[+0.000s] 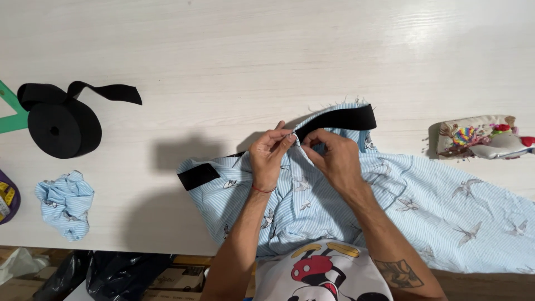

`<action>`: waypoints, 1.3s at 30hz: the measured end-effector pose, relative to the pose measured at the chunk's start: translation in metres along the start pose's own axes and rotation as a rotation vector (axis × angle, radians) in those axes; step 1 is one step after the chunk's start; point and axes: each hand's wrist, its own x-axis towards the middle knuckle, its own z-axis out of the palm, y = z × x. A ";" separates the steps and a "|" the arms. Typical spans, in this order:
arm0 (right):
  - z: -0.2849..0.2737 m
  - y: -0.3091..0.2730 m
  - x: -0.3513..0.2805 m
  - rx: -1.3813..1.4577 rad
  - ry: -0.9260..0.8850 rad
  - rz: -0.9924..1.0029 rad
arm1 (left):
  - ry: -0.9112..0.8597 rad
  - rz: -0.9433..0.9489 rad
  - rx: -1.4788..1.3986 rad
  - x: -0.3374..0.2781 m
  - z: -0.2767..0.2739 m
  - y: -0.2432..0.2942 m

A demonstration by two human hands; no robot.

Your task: Pinning a black elastic waistband to blue striped fabric shorts on a white table

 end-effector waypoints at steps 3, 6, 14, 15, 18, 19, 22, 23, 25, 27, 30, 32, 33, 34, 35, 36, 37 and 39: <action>0.013 0.008 0.000 -0.018 0.116 -0.076 | 0.038 -0.054 -0.063 0.001 -0.001 -0.018; 0.024 0.009 -0.004 -0.130 0.217 -0.174 | 0.073 -0.067 -0.114 0.000 0.003 -0.019; 0.032 0.004 -0.005 0.110 0.252 -0.041 | 0.099 -0.053 -0.134 0.001 0.006 -0.009; 0.032 0.003 -0.005 0.108 0.254 -0.042 | 0.098 -0.052 -0.135 0.000 0.006 -0.011; 0.026 0.001 -0.004 0.101 0.227 -0.032 | 0.110 -0.060 -0.129 -0.003 0.005 -0.012; 0.022 0.000 -0.004 0.042 0.176 -0.011 | 0.104 -0.066 -0.125 -0.003 0.005 -0.010; -0.001 0.000 -0.009 -0.002 0.028 0.043 | 0.108 -0.063 -0.122 -0.001 0.003 -0.007; -0.011 0.000 -0.010 0.012 -0.068 0.070 | 0.120 -0.048 -0.124 0.002 0.001 -0.006; -0.029 0.010 -0.013 0.134 -0.049 0.100 | 0.123 -0.049 -0.114 0.003 -0.001 -0.005; -0.043 0.003 -0.009 0.258 -0.036 0.133 | 0.131 -0.052 -0.101 0.002 -0.003 -0.004; -0.057 -0.023 0.004 0.435 0.065 0.041 | 0.110 -0.042 -0.115 -0.002 -0.001 0.000; -0.061 -0.029 0.011 -0.086 0.341 -0.276 | 0.113 -0.070 -0.125 -0.004 0.003 0.007; -0.055 -0.025 0.009 -0.084 0.334 -0.279 | 0.121 -0.070 -0.126 -0.005 0.004 0.014; -0.049 -0.020 0.007 -0.143 0.388 -0.331 | 0.113 -0.077 -0.127 -0.006 0.005 0.020; -0.042 -0.015 0.005 -0.202 0.443 -0.381 | 0.104 -0.084 -0.127 -0.007 0.007 0.027; -0.039 -0.028 0.003 -0.200 0.438 -0.384 | 0.109 -0.084 -0.128 -0.005 0.006 0.023; -0.036 -0.041 -0.002 -0.059 0.359 -0.311 | 0.109 -0.093 -0.133 -0.006 0.005 0.019; -0.030 -0.054 -0.008 0.080 0.282 -0.234 | 0.105 -0.103 -0.139 -0.008 0.004 0.017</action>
